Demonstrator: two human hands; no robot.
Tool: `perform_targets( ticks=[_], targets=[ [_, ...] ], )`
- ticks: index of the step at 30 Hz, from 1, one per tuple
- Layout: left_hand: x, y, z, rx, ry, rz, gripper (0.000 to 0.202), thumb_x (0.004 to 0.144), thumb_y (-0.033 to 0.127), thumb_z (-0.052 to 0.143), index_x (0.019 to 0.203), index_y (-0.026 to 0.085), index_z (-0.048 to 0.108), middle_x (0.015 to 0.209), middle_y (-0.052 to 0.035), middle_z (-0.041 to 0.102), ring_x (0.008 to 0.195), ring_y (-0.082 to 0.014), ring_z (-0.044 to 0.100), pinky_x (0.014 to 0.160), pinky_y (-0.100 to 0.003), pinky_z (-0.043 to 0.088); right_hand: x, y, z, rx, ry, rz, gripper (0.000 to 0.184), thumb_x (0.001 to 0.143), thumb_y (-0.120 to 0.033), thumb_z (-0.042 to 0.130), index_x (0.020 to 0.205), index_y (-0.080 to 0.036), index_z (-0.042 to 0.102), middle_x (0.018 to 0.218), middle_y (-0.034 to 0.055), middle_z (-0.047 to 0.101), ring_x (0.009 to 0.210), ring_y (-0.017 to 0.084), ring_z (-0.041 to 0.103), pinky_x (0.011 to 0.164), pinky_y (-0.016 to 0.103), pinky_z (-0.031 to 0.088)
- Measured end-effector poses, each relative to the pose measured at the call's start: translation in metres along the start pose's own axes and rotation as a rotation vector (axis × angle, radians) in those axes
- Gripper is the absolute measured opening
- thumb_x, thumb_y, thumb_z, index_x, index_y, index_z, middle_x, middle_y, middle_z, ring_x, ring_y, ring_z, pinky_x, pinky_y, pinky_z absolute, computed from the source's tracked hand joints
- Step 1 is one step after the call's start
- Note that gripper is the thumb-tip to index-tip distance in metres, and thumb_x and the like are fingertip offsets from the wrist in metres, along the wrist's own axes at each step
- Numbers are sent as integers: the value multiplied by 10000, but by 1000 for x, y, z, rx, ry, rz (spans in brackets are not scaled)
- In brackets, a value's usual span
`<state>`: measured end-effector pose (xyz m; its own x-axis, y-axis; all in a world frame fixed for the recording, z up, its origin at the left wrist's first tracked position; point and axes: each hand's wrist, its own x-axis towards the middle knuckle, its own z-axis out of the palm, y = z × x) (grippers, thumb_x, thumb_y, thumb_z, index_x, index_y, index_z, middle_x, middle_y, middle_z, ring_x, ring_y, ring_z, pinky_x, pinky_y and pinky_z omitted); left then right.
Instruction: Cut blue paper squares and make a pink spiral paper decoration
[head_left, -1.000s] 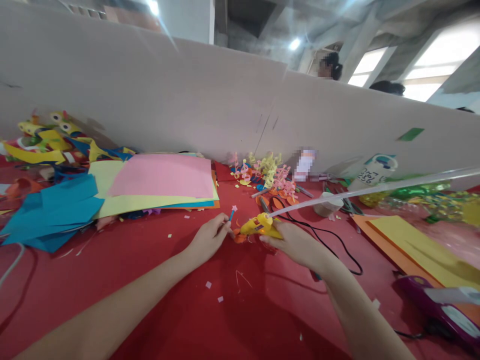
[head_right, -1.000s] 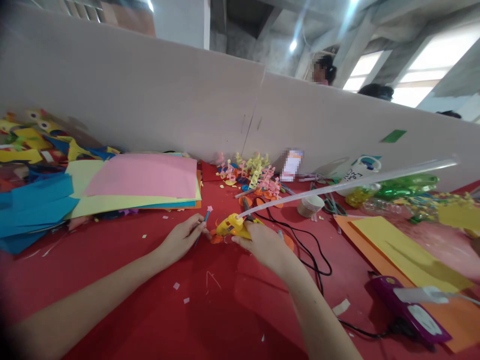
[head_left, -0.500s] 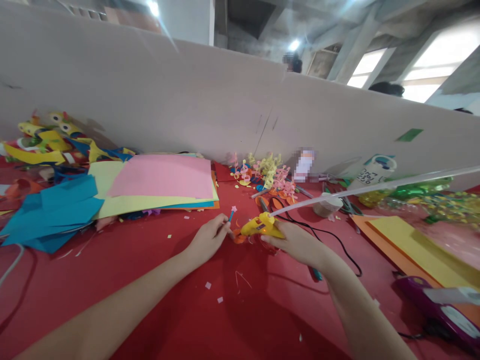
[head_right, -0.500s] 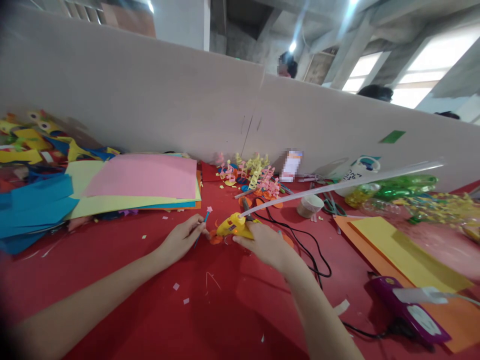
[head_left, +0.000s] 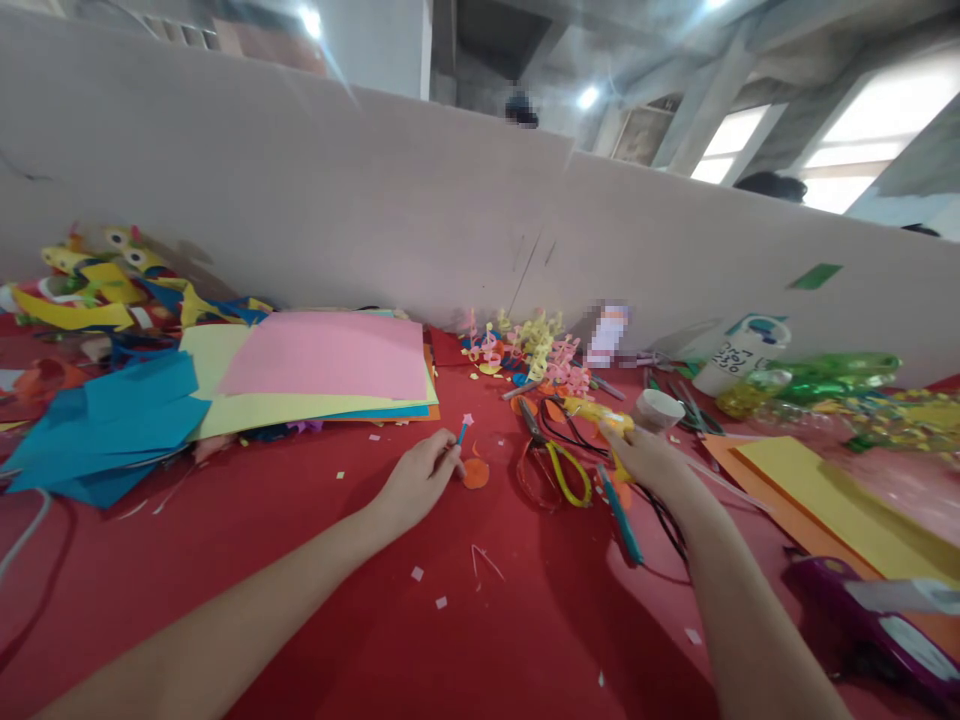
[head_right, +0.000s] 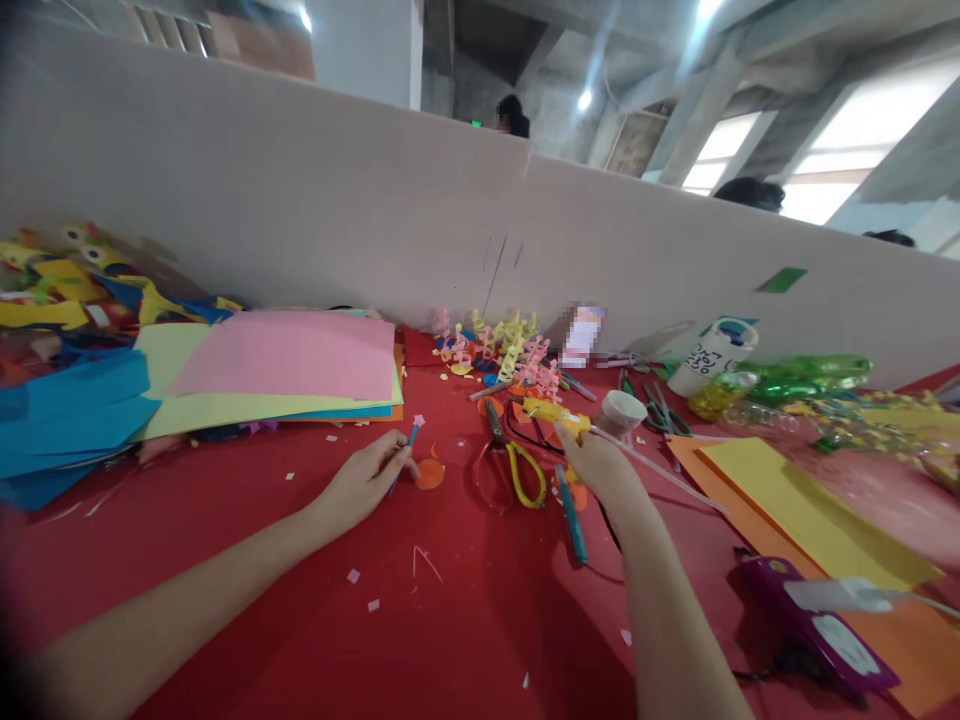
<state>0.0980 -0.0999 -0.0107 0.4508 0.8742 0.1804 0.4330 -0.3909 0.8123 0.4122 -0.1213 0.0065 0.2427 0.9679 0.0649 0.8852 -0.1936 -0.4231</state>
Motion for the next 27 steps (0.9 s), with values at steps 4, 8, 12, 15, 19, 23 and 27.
perform_targets(
  ticks=[4,8,12,15,19,23,27],
  targets=[
    [0,2,-2,42,39,25,216,894,287,325,745,214,462,744,-12,615,739,-175,580,742,-314,430,-1,8,14,-157,11,83,381,847,-470,426,795,-169,653,689,140,663,779,284,654,674,361,447],
    [0,1,-1,31,118,24,204,879,313,361,770,200,492,754,-13,574,725,-169,544,701,-295,431,-7,4,12,-233,83,171,439,816,-535,432,710,-157,628,746,201,653,836,361,628,707,483,434],
    [3,-2,2,-85,174,-19,213,854,365,420,808,187,528,797,-21,598,751,-169,555,680,-281,445,-14,-32,9,-138,225,34,294,793,-483,499,725,-212,591,787,132,648,846,308,616,761,475,439],
    [4,2,3,-165,161,-2,220,831,378,465,799,186,566,789,-15,629,773,-171,581,744,-296,461,-25,-78,23,418,-56,-284,255,809,-433,501,784,-206,615,793,76,669,753,225,632,726,374,481],
    [4,10,3,-206,142,16,212,813,363,490,792,189,610,797,-22,669,780,-180,606,780,-324,476,-40,-120,51,592,-246,-377,249,758,-404,581,840,-177,645,792,46,693,702,169,633,658,277,488],
    [3,12,1,-200,124,38,208,801,357,513,816,188,633,848,-44,685,814,-192,618,800,-335,477,-42,-123,65,665,-280,-373,168,743,-332,583,728,-168,613,704,29,669,661,157,609,636,262,468],
    [5,2,0,-2,129,62,250,781,374,564,949,206,641,912,-56,666,854,-209,596,824,-367,460,-35,-113,74,673,-100,-328,201,807,-359,506,753,-175,566,710,29,647,671,160,609,643,262,464]
  ],
)
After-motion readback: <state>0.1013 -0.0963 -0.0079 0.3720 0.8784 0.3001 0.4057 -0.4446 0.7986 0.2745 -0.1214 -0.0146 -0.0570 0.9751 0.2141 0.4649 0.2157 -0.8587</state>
